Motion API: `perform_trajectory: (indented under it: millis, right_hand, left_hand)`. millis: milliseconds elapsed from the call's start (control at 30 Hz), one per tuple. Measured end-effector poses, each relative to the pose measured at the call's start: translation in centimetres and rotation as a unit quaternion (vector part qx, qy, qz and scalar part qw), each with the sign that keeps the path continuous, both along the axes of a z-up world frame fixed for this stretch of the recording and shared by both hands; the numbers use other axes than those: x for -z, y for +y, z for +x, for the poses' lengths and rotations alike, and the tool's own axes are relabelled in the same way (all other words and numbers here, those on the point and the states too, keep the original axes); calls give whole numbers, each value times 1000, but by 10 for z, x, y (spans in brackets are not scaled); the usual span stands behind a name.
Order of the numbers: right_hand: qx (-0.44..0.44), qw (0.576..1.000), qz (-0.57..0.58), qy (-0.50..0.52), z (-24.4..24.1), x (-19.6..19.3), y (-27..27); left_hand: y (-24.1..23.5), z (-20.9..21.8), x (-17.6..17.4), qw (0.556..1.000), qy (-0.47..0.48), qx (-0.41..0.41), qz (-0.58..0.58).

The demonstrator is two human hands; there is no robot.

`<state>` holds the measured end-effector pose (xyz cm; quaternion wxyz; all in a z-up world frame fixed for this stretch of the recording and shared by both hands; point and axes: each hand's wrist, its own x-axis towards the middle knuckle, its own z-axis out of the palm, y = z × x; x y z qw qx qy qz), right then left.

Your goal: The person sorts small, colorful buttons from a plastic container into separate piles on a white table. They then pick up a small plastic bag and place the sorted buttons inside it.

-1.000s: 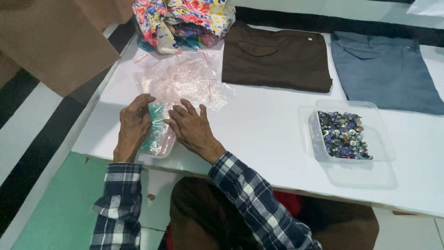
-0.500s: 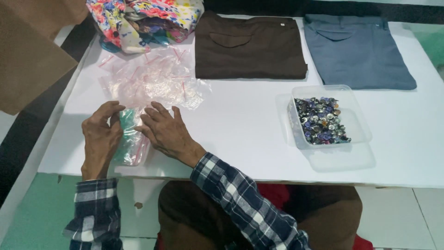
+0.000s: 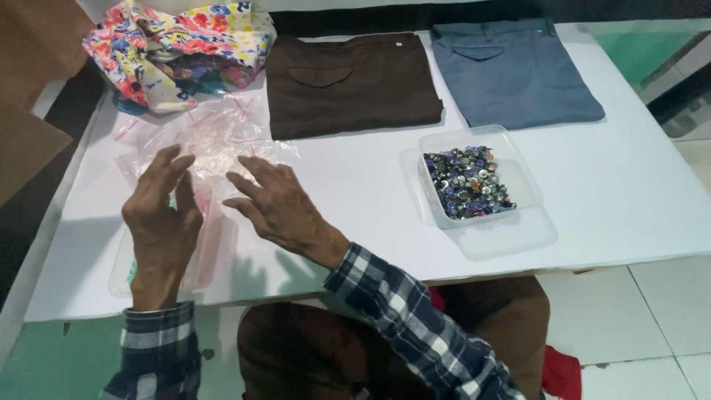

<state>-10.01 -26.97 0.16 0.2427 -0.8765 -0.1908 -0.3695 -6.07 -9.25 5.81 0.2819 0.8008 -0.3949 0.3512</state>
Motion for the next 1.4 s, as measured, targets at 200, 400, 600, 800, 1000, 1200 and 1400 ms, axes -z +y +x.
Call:
perform_trajectory:
  millis: [200, 400, 600, 800, 1000, 1200, 1400]
  right_hand:
    - [72, 994, 84, -9, -65, -35, -101]
    - [236, 955, 95, 155, -108, -16, -260]
    - [259, 869, -146, 396, -119, -44, -246]
    - [283, 856, -109, 418, -101, 34, -305]
    - [287, 852, -116, 423, -93, 58, -320]
    - [270, 926, -227, 134, -91, 154, -364]
    - [307, 825, -103, 464, -91, 93, -329]
  left_hand:
    - [-93, -47, -16, 984, 94, 113, -96]
    - [-233, -87, 32, 951, 173, 251, -49]
    - [-345, -63, 94, 949, 185, 163, 197]
    - [-366, -49, 135, 953, 106, 104, 264]
    - [-373, -53, 137, 955, 122, 102, 252]
    - [-358, -59, 111, 947, 145, 100, 268]
    - [-360, -54, 108, 930, 190, 110, 295]
